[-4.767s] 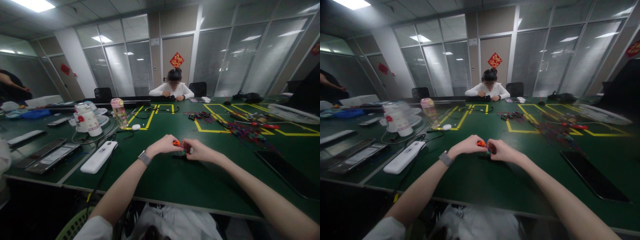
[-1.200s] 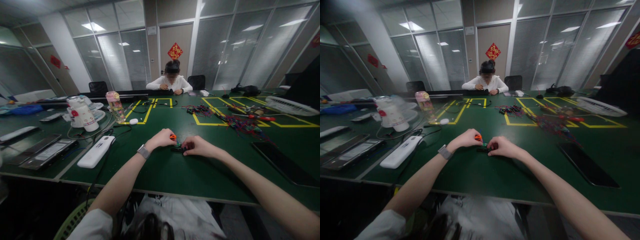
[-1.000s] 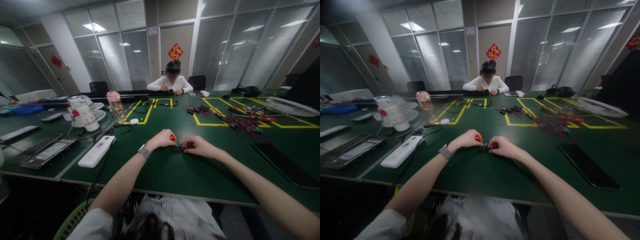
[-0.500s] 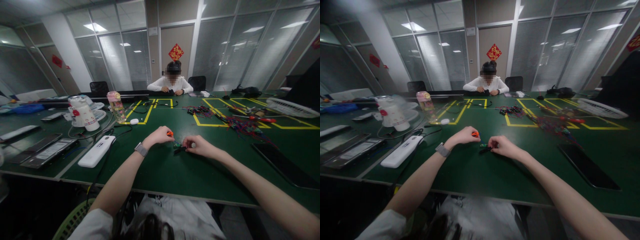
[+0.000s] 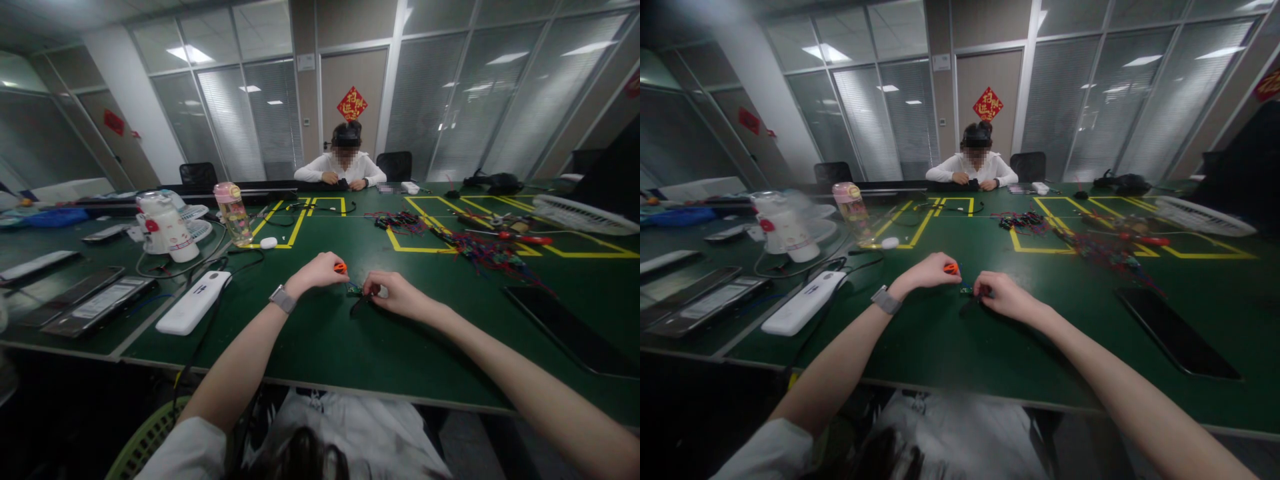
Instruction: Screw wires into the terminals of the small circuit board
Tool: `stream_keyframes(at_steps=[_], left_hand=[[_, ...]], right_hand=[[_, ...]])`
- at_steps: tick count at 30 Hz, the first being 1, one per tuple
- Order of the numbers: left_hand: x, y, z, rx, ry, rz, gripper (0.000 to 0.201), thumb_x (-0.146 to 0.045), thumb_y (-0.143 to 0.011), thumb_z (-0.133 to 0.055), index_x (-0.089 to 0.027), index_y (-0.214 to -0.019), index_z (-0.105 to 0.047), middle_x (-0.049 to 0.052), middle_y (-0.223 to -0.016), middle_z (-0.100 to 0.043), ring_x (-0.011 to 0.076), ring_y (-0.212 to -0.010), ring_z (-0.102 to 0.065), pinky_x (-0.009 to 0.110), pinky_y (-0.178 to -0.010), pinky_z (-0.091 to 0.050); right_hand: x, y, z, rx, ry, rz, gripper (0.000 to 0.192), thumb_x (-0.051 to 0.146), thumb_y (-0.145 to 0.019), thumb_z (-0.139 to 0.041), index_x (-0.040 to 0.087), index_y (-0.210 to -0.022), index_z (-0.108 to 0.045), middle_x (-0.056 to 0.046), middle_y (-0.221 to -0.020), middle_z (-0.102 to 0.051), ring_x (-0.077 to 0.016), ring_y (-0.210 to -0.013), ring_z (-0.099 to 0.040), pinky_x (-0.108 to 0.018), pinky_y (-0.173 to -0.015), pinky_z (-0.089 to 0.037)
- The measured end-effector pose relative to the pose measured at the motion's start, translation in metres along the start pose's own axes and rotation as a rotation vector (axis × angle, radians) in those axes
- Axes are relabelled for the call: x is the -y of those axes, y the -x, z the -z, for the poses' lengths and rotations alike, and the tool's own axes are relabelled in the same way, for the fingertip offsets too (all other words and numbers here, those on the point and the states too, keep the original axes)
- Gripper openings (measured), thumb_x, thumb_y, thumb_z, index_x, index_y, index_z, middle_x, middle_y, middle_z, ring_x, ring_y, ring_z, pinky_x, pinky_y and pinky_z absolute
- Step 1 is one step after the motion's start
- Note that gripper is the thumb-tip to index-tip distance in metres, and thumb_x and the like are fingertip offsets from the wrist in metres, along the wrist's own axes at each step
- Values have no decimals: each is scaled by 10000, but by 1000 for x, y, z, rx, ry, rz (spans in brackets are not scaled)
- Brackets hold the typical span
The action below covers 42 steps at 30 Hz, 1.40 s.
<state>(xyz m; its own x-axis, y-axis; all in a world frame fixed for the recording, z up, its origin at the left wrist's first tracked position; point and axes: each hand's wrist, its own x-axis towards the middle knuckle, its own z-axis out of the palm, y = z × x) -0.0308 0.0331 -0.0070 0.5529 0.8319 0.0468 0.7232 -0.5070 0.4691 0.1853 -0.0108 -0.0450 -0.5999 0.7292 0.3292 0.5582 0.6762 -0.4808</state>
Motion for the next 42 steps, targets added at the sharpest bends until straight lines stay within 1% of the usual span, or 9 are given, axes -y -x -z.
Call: stream_keyframes(at_steps=[8,18,22,25,27,30,37,39,42], left_hand=[[-1,2,2,-5,-4,3,269,-362,-732,-654,-120,-834,-712,32,-746,-663,125,-622,-547,223,-565,-377],[0,1,-1,-9,-5,6,288,-371,-741,-657,-126,-880,-717,49,-796,-691,139,-662,-589,221,-592,-403],[0,1,0,-18,-8,-2,280,-370,-747,-652,-132,-879,-719,52,-813,-698,143,-675,-598,222,-599,-412],[0,2,0,-33,-15,-9,283,-377,-754,-644,-139,-888,-719,54,-829,-703,151,-690,-604,227,-610,-418],[0,2,0,-50,-24,-13,284,-375,-755,-642,-141,-896,-718,57,-838,-705,158,-709,-607,233,-627,-421],[0,2,-1,-74,-41,-17,285,-371,-754,-643,-139,-904,-715,65,-849,-703,169,-739,-610,243,-660,-424],[-5,6,3,-59,-67,3,291,-384,-745,-654,-134,-883,-705,68,-848,-686,165,-708,-595,244,-625,-407],[-7,8,6,-2,-70,18,288,-403,-722,-674,-132,-817,-699,47,-764,-674,152,-639,-575,236,-558,-382],[-11,12,11,204,-95,33,327,-462,-648,-727,-143,-699,-672,10,-636,-640,135,-559,-540,234,-492,-341]], right_hand=[[-11,-2,6,8,-147,-247,102,224,-718,-623,145,-761,-671,-30,-701,-662,-149,-635,-579,-253,-605,-448],[-17,-2,12,240,-225,-426,176,297,-691,-670,140,-749,-724,-43,-724,-730,-175,-670,-626,-257,-630,-455],[-13,0,24,209,-234,-408,248,367,-697,-698,142,-800,-699,-38,-719,-696,-163,-661,-604,-250,-601,-445],[-2,2,29,275,-311,-313,331,408,-698,-715,140,-885,-664,-6,-686,-642,-136,-618,-568,-226,-550,-418],[7,2,25,329,-347,-259,329,401,-689,-726,139,-874,-656,-5,-694,-635,-140,-635,-578,-227,-565,-431],[14,1,11,268,-245,-227,255,344,-686,-725,142,-828,-662,-20,-732,-656,-139,-631,-575,-228,-559,-426],[6,-1,0,237,-182,-262,129,276,-729,-663,157,-748,-709,-39,-697,-713,-169,-636,-635,-250,-579,-466],[5,0,1,234,-187,-256,120,272,-728,-664,164,-749,-714,-35,-698,-721,-169,-641,-645,-249,-588,-476],[5,0,3,242,-200,-241,110,248,-732,-648,170,-768,-717,-31,-729,-728,-169,-667,-655,-250,-614,-488]])
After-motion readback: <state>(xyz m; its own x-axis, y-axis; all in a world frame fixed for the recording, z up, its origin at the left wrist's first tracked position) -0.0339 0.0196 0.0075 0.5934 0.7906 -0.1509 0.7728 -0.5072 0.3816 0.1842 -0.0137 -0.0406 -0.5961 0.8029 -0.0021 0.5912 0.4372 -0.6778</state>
